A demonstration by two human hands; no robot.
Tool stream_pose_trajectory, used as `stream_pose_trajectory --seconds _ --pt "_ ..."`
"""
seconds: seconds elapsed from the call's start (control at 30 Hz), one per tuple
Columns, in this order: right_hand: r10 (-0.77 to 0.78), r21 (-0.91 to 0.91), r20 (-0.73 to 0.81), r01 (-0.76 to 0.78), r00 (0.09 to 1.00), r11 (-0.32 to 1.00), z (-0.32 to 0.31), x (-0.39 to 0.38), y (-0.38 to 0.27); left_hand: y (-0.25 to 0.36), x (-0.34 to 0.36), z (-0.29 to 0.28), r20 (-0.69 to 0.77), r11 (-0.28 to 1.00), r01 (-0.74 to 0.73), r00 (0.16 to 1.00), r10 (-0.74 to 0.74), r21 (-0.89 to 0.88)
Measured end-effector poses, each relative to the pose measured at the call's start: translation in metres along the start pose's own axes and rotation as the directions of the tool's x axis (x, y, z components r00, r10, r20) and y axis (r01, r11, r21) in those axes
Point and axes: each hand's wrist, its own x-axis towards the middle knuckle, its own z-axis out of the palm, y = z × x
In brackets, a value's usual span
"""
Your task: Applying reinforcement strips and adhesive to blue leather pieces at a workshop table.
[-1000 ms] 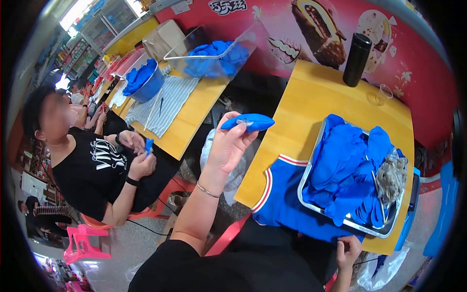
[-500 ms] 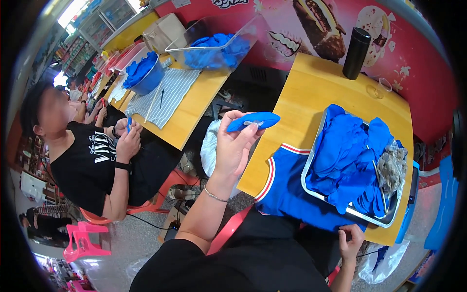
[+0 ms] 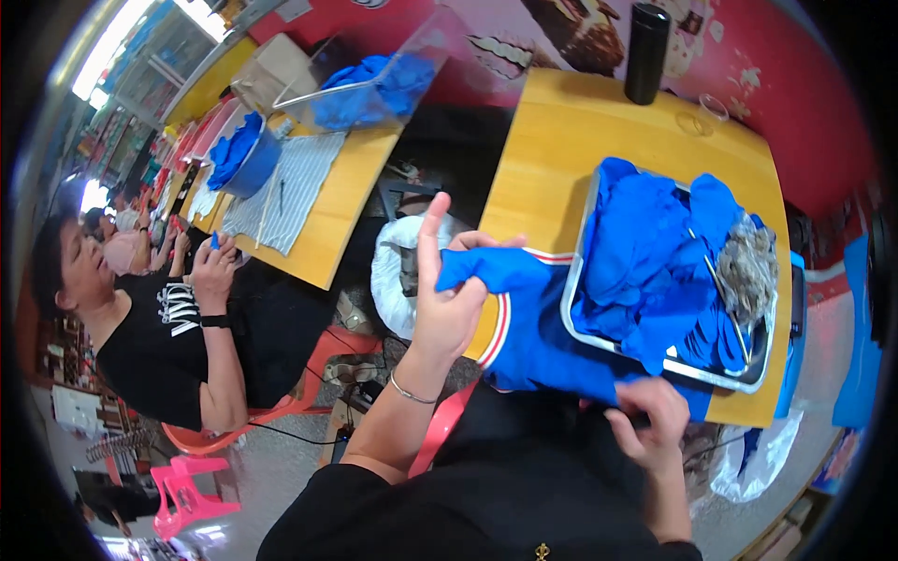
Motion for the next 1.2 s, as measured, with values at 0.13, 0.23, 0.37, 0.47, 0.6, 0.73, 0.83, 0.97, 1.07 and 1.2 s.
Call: stream_pose_trajectory --seconds 0.13,0.23,0.37,0.47,0.6,0.73,0.83,0.97,1.07,1.2 --pt "0.236 0.244 0.056 -0.242 0.970 0.939 0.027 0.041 -0.018 -0.016 -0.016 0.017 0.154 0.997 0.062 0.986 -0.068 0.041" --pt "0.231 0.340 0.058 -0.237 0.971 0.910 0.037 0.050 -0.015 -0.028 -0.026 0.021 0.240 0.996 0.044 0.969 -0.062 0.079" --pt "0.301 0.365 0.056 -0.300 0.952 0.881 0.042 0.045 -0.003 -0.028 -0.032 0.025 0.182 0.973 0.213 0.957 -0.225 0.084" --pt "0.443 0.462 0.100 -0.436 0.891 0.772 0.045 0.041 0.001 -0.033 -0.035 0.028 0.165 0.963 0.268 0.949 -0.269 0.029" --pt "0.488 0.525 0.096 -0.460 0.868 0.716 0.046 0.039 0.004 -0.041 -0.038 0.035 0.098 0.958 0.287 0.953 -0.286 -0.002" --pt "0.494 0.529 0.093 -0.463 0.865 0.711 0.048 0.037 0.008 -0.044 -0.039 0.040 0.036 0.955 0.292 0.956 -0.290 -0.045" --pt "0.517 0.553 0.079 -0.469 0.852 0.689 0.049 0.034 0.010 -0.048 -0.039 0.040 0.026 0.957 0.288 0.958 -0.287 -0.024" --pt "0.334 0.282 -0.060 -0.305 0.941 0.910 0.051 0.030 0.011 -0.057 -0.040 0.036 0.046 0.964 0.263 0.963 -0.264 0.040" --pt "0.256 0.216 -0.111 -0.228 0.960 0.949 0.054 0.027 0.014 -0.063 -0.041 0.038 -0.010 0.961 0.218 0.976 -0.219 0.169" --pt "0.153 0.118 -0.160 -0.135 0.975 0.984 0.053 0.025 0.019 -0.076 -0.045 0.033 -0.067 0.956 0.183 0.983 -0.172 0.229"
